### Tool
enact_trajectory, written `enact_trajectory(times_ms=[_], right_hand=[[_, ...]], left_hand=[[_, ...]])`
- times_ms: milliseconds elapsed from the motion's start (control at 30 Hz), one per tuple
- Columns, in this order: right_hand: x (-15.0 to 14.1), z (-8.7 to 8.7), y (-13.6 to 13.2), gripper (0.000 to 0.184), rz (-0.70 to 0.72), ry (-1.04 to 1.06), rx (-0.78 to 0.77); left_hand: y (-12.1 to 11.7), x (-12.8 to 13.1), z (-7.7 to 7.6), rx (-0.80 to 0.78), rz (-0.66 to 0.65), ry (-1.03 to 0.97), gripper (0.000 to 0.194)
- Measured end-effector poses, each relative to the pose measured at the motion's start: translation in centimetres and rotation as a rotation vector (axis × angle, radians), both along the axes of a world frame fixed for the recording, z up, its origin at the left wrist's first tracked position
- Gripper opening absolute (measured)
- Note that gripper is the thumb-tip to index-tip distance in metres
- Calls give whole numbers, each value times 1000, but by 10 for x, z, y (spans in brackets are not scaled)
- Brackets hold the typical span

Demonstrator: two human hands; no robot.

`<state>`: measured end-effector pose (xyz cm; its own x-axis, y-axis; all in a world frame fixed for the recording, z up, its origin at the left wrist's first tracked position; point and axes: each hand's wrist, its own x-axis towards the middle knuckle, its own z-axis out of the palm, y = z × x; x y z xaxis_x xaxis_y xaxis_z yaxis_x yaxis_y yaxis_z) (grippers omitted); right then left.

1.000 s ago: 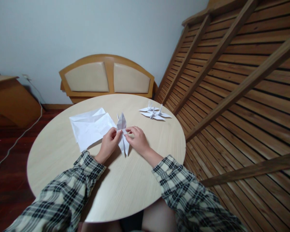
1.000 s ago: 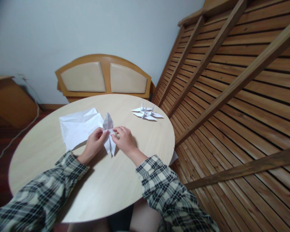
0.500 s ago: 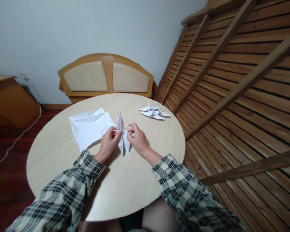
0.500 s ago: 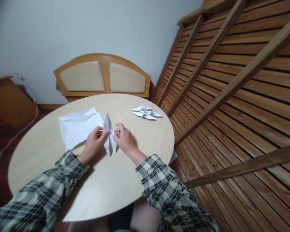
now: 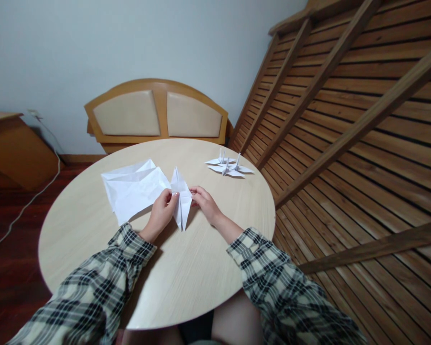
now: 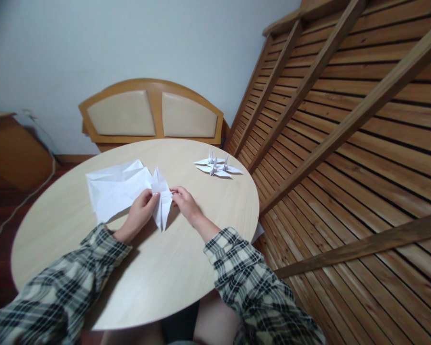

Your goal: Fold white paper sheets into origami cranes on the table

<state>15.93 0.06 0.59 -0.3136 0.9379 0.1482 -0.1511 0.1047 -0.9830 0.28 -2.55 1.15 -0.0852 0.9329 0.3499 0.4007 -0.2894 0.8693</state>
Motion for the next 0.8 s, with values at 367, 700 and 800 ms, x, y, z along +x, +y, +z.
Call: enact_trajectory(times_ms=[367,700,800], right_hand=[[-4,-13,10,18,-95,40,-76],[-3,-8,8,22,-106,66,-187],[-2,-8,9,25,-94,82,-189]], left_hand=[[0,-3,-7,-14,-52,80,38],[-2,-9,2,36,29,179,38],[-3,-10,5,29,50,211,33]])
